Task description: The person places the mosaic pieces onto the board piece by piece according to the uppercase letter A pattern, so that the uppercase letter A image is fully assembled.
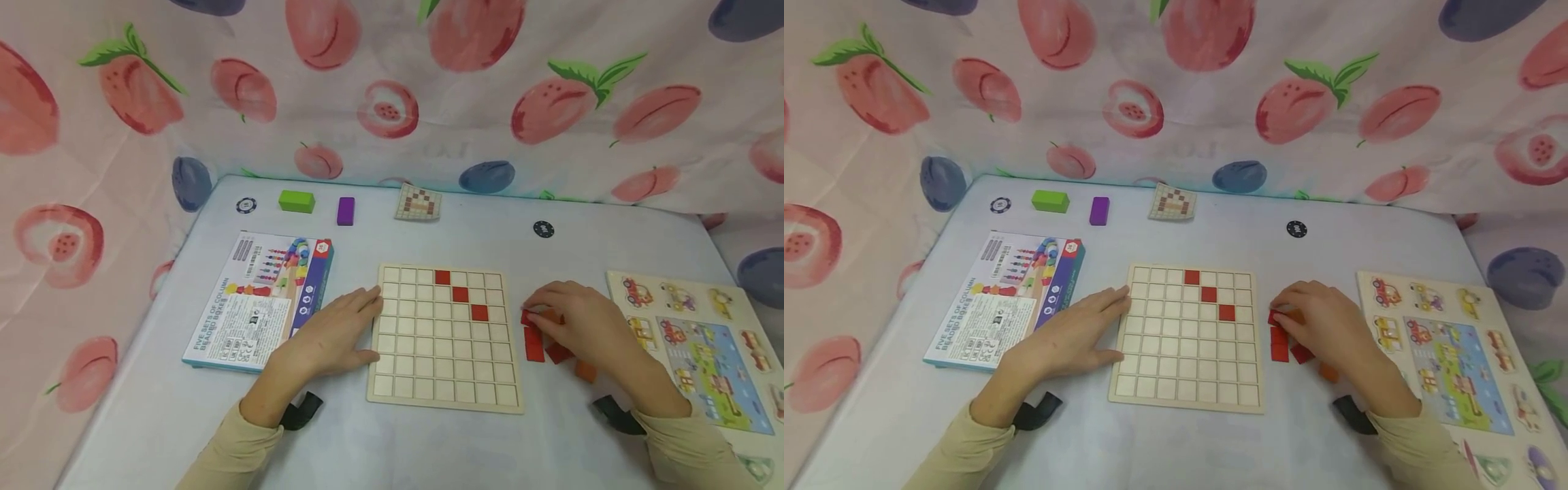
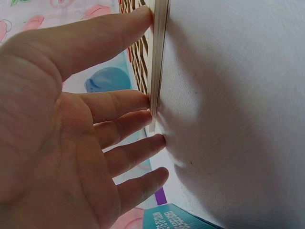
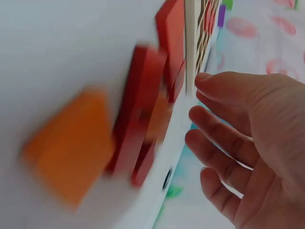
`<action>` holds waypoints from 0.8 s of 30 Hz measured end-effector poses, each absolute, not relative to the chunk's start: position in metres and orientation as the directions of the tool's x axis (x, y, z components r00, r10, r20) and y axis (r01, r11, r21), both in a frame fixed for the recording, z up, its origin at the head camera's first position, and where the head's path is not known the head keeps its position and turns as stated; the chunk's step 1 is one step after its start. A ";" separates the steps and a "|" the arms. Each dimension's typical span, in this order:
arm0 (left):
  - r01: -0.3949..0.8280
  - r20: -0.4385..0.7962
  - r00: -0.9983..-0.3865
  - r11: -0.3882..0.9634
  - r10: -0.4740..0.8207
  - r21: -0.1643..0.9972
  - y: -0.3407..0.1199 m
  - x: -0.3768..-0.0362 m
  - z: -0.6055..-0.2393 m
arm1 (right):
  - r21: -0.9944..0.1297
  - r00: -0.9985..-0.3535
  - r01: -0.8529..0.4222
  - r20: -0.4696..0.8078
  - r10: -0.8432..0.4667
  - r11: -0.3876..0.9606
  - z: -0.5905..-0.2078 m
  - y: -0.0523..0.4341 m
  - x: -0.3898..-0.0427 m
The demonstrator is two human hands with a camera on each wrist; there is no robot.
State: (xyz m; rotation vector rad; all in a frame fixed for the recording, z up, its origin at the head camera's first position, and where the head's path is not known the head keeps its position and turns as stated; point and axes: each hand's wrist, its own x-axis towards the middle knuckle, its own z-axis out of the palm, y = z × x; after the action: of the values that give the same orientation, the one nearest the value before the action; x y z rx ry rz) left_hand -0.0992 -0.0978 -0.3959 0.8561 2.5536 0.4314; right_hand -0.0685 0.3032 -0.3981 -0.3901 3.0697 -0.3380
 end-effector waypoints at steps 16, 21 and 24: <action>0.506 -0.274 -0.728 0.762 0.629 0.405 -0.098 -0.098 -0.395 | -0.207 -0.984 -0.021 -0.167 -0.057 0.978 -0.402 0.352 -0.053; 0.506 -0.275 -0.728 0.762 0.628 0.404 -0.097 -0.099 -0.395 | -0.197 -0.987 -0.008 -0.158 -0.040 0.980 -0.404 0.358 -0.051; 0.503 -0.276 -0.729 0.764 0.626 0.404 -0.098 -0.099 -0.395 | -0.199 -0.986 -0.009 -0.161 -0.042 0.980 -0.403 0.358 -0.050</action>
State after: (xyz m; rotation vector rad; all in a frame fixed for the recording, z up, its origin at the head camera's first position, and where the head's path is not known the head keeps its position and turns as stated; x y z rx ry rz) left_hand -0.0986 -0.0977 -0.3948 0.8598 2.5618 0.4256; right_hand -0.0500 0.3585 -0.4035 -0.0384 2.9618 -0.2963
